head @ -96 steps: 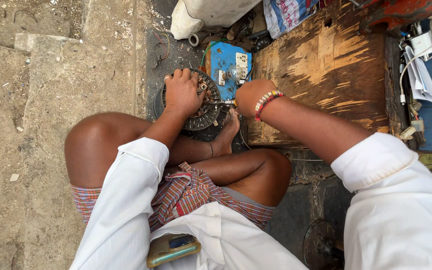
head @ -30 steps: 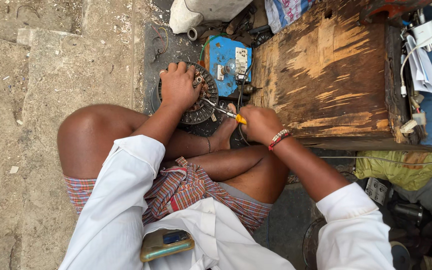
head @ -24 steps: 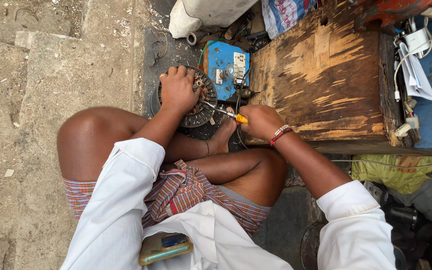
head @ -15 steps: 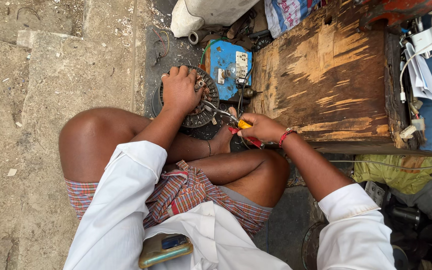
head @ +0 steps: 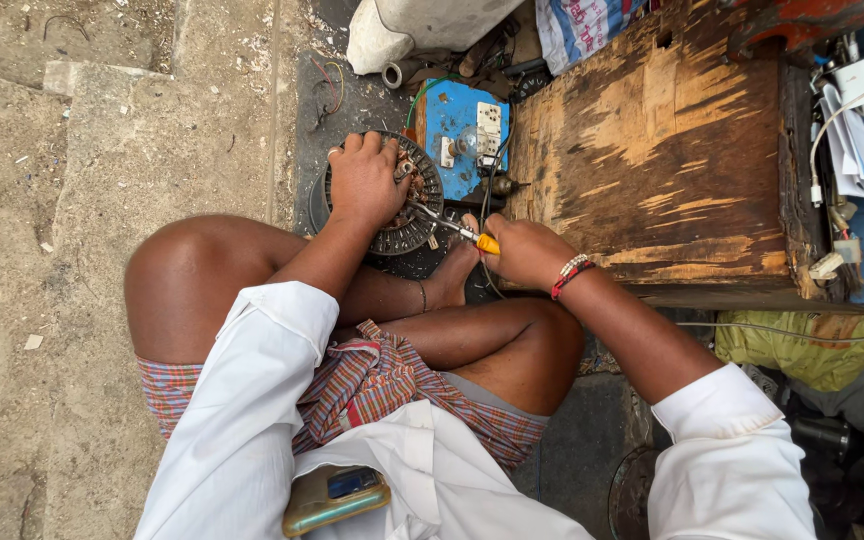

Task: The person sits on the ground holding a motor armature with copper windings and uses pliers to grip and pull wire out of the assembly, working around the rotor by hand and repositioning it between pulls.

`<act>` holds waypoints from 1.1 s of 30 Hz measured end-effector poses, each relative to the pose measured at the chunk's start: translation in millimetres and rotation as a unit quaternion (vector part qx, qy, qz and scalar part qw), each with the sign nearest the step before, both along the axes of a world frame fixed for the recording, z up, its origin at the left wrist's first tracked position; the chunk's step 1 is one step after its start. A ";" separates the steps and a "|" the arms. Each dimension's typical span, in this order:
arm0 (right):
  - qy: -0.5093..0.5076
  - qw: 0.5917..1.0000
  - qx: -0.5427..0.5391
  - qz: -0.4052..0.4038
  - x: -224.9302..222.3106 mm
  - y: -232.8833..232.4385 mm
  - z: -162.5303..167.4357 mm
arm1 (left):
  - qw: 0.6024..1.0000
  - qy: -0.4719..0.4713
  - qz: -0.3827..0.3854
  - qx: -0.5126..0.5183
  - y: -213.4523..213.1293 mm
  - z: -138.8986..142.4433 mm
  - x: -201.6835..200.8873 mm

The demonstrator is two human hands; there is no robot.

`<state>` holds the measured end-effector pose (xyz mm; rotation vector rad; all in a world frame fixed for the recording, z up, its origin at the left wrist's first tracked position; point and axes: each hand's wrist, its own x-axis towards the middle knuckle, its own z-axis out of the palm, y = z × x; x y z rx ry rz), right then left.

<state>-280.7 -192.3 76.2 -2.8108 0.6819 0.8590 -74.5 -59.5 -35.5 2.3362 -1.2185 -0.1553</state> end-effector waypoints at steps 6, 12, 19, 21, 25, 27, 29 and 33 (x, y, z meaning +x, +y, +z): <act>0.044 0.999 0.017 -0.019 17.0 1.2 13.1 | 1.000 -0.002 -0.004 0.002 4.4 4.5 3.0; 0.125 0.989 0.065 -0.049 45.1 -4.2 29.3 | 1.000 0.015 0.000 -0.020 8.1 5.6 6.3; 0.140 0.968 0.120 -0.170 53.2 -7.8 24.8 | 0.999 0.010 0.011 -0.045 12.5 5.9 9.1; 0.173 0.961 0.132 -0.171 53.8 -5.8 22.0 | 0.999 0.017 0.008 -0.041 13.5 6.0 9.1; 0.168 0.984 0.044 -0.047 56.8 0.9 19.7 | 0.999 0.022 0.009 -0.037 15.8 5.6 8.7; 0.133 0.990 -0.005 0.039 56.3 2.9 18.9 | 0.999 0.015 0.014 -0.042 15.1 4.4 8.7; 0.176 0.976 0.045 -0.120 51.0 3.0 15.7 | 0.999 0.006 0.018 -0.042 14.2 3.2 7.8; 0.115 0.962 0.115 -0.221 23.2 1.0 -5.6 | 0.999 0.015 0.014 -0.040 10.3 -0.1 6.3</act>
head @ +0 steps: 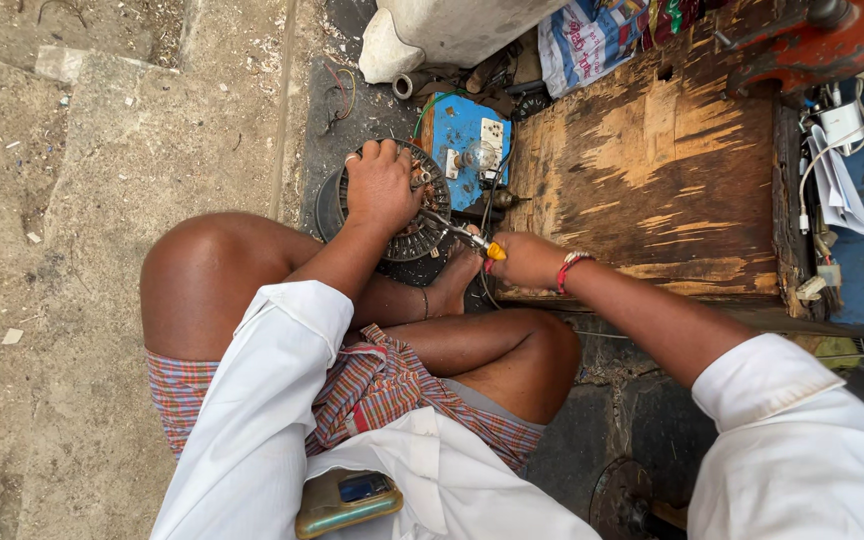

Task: The person sits on the ground holding a motor armature with copper windings and uses pliers to grip and pull wire out of the assembly, working around the rotor by hand and repositioning it between pulls.

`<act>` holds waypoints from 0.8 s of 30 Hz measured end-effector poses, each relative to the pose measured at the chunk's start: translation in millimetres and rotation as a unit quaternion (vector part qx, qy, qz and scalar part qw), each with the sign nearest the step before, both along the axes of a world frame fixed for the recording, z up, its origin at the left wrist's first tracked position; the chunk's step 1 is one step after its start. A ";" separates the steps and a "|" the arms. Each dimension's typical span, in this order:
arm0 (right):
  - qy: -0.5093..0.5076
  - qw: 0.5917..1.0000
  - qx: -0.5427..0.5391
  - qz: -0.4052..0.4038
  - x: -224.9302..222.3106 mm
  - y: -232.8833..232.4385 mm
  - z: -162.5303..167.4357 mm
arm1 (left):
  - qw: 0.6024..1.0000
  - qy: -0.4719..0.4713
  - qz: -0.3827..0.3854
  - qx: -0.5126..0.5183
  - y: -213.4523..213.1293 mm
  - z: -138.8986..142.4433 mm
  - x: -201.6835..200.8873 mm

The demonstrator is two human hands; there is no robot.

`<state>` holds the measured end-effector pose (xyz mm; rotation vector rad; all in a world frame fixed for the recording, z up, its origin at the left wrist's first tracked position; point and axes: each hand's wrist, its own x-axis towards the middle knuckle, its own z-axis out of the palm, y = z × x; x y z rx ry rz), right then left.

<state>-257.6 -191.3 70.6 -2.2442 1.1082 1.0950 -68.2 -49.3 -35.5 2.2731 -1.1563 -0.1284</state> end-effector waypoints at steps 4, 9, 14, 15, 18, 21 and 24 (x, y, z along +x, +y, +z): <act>-0.225 0.965 -0.072 0.113 -43.6 4.2 -37.9 | 1.000 0.021 0.004 -0.009 -6.0 -4.4 -1.8; -0.277 0.951 -0.133 0.029 -80.7 16.8 -85.1 | 0.998 0.040 0.030 -0.039 -13.5 -12.8 -1.9; -0.411 0.900 -0.144 0.034 -92.0 26.7 -111.9 | 0.989 0.086 0.047 -0.110 -16.4 -21.8 0.0; -0.420 0.897 -0.138 0.023 -91.5 28.3 -115.2 | 0.988 0.101 0.048 -0.108 -16.6 -23.1 0.7; -0.444 0.886 -0.133 0.003 -90.4 36.2 -119.4 | 0.980 0.143 0.053 -0.131 -19.3 -23.6 4.3; -0.461 0.878 -0.124 -0.040 -85.4 45.4 -120.2 | 0.965 0.194 0.053 -0.171 -19.2 -20.3 5.7; -0.510 0.852 -0.118 -0.036 -79.3 53.8 -118.5 | 0.954 0.241 0.046 -0.172 -17.2 -14.1 13.7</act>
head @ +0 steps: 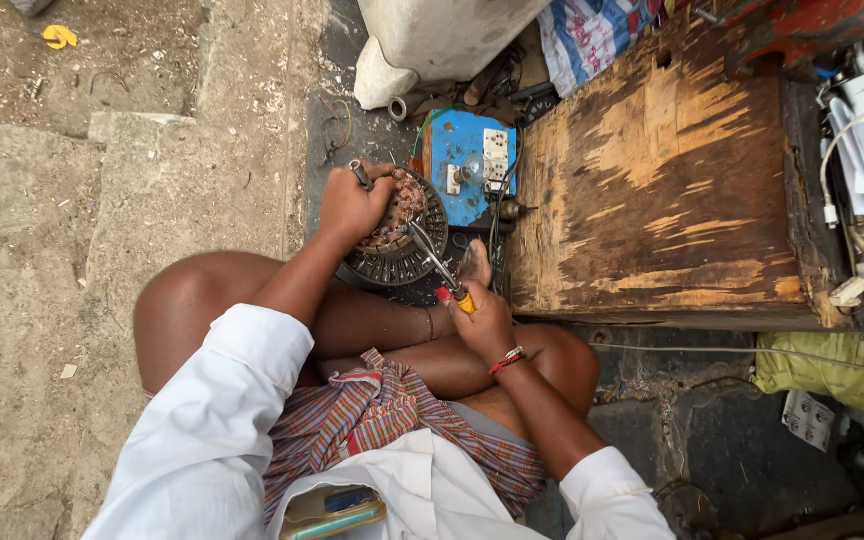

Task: The person sits on the ground holding a motor armature with copper windings and uses pliers to grip and pull wire out of the assembly, working around the rotor by hand and repositioning it between pulls.

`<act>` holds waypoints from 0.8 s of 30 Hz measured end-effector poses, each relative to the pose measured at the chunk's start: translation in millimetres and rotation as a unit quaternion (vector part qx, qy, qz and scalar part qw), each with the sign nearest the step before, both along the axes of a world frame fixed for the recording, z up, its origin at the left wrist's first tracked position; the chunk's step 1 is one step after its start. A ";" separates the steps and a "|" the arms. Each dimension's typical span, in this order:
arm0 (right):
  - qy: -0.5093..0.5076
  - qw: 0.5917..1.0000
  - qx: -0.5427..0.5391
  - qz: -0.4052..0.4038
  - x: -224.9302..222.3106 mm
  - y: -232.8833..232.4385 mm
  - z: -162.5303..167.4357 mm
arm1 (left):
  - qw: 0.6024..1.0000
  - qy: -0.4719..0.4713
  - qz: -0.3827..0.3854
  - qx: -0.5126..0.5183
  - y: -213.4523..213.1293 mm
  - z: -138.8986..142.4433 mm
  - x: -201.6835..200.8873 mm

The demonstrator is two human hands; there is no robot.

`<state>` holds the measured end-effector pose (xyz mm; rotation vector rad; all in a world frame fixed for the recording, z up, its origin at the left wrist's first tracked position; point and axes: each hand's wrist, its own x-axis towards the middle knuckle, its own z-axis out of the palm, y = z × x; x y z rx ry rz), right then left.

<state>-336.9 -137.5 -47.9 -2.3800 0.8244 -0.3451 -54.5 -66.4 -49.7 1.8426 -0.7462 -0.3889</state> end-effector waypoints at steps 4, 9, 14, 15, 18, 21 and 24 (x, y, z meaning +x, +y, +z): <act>-0.006 0.999 -0.037 -0.013 7.1 11.9 4.0 | 0.998 0.063 -0.018 -0.002 8.7 8.1 6.8; 0.007 0.997 -0.062 -0.037 14.3 22.6 14.8 | 0.988 0.151 0.003 0.020 16.4 21.7 10.3; -0.015 0.995 -0.092 -0.032 17.9 33.4 24.5 | 0.984 0.176 0.027 0.026 30.9 35.9 9.2; -0.014 0.994 -0.101 -0.033 18.3 33.6 26.9 | 0.979 0.200 0.033 0.029 31.4 38.4 8.6; 0.003 0.992 -0.114 -0.045 25.0 42.1 30.8 | 0.968 0.241 0.049 0.053 43.1 43.6 10.0; -0.099 0.981 -0.162 0.030 30.2 46.3 41.0 | 0.970 0.225 0.071 0.057 54.0 45.8 15.1; 0.138 0.987 -0.084 -0.017 26.2 36.2 63.8 | 0.975 0.202 0.090 0.031 62.3 41.1 7.3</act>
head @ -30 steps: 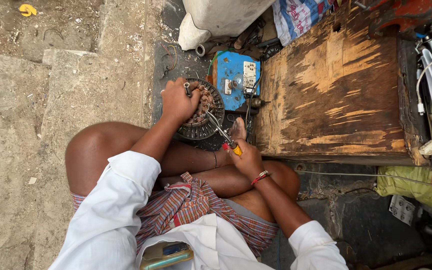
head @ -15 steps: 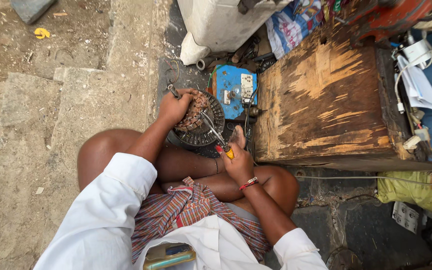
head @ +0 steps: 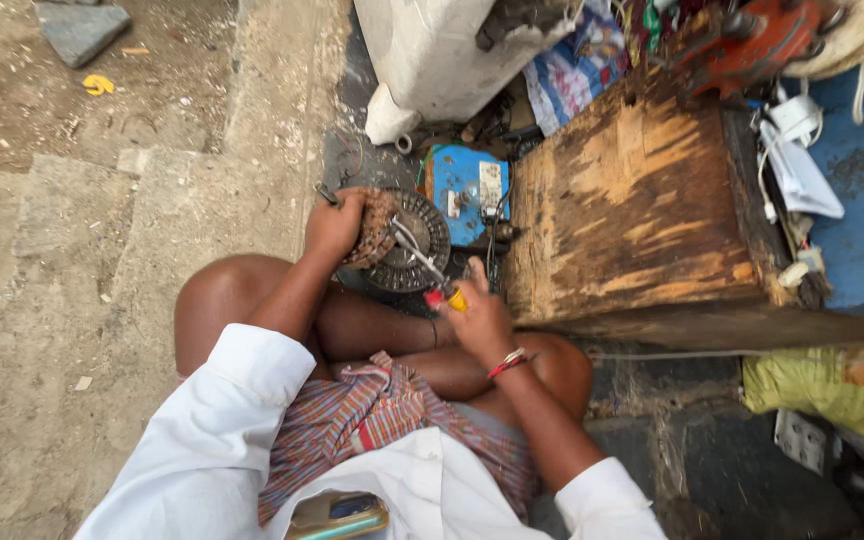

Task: The person sits on the ground holding a motor armature with copper windings and uses pliers to grip and pull wire out of the assembly, working around the rotor by hand and repositioning it between pulls.

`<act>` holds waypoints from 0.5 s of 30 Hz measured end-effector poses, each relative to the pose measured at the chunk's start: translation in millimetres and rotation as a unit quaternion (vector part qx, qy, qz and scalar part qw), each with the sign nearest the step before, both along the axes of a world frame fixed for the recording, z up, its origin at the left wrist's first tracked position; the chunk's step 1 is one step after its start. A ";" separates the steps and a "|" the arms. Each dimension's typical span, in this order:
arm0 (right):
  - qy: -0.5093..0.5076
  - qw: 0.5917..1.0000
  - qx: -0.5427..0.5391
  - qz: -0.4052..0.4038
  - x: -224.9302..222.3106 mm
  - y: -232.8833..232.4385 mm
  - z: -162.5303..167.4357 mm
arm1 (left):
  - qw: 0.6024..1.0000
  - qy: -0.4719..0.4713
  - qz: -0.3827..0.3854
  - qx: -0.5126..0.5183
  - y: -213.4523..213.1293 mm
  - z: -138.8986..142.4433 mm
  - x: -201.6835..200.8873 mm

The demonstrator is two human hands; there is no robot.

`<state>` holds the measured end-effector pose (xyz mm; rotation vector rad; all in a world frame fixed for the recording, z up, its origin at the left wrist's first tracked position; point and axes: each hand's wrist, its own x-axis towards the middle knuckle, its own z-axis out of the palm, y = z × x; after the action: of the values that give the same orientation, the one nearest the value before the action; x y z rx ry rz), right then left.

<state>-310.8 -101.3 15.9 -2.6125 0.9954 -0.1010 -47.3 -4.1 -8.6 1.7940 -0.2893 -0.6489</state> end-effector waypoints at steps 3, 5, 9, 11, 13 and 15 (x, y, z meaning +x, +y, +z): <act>-0.013 0.999 0.026 0.029 -12.5 -7.7 27.8 | 0.998 -0.063 -0.003 -0.006 1.1 -2.9 -12.2; -0.015 0.996 -0.028 0.077 -18.5 -7.2 44.4 | 0.994 -0.107 -0.020 -0.020 1.7 -4.0 -20.1; 0.008 0.994 -0.031 0.104 -20.0 2.8 68.8 | 0.989 -0.145 -0.021 0.005 5.8 -7.4 -32.0; 0.054 0.995 0.018 0.087 -19.6 5.8 77.1 | 0.978 -0.208 -0.015 -0.011 8.3 -11.3 -34.5; 0.084 0.991 0.054 0.084 -19.8 3.6 82.0 | 0.971 -0.238 -0.015 -0.002 11.3 -16.8 -38.2; 0.106 0.987 0.086 0.088 -22.7 -0.2 82.2 | 0.967 -0.254 -0.015 0.002 15.0 -22.1 -41.9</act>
<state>-333.5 -101.5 98.0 -2.5745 0.7928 0.2978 -89.2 10.9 -30.7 1.9444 -0.6602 -0.1958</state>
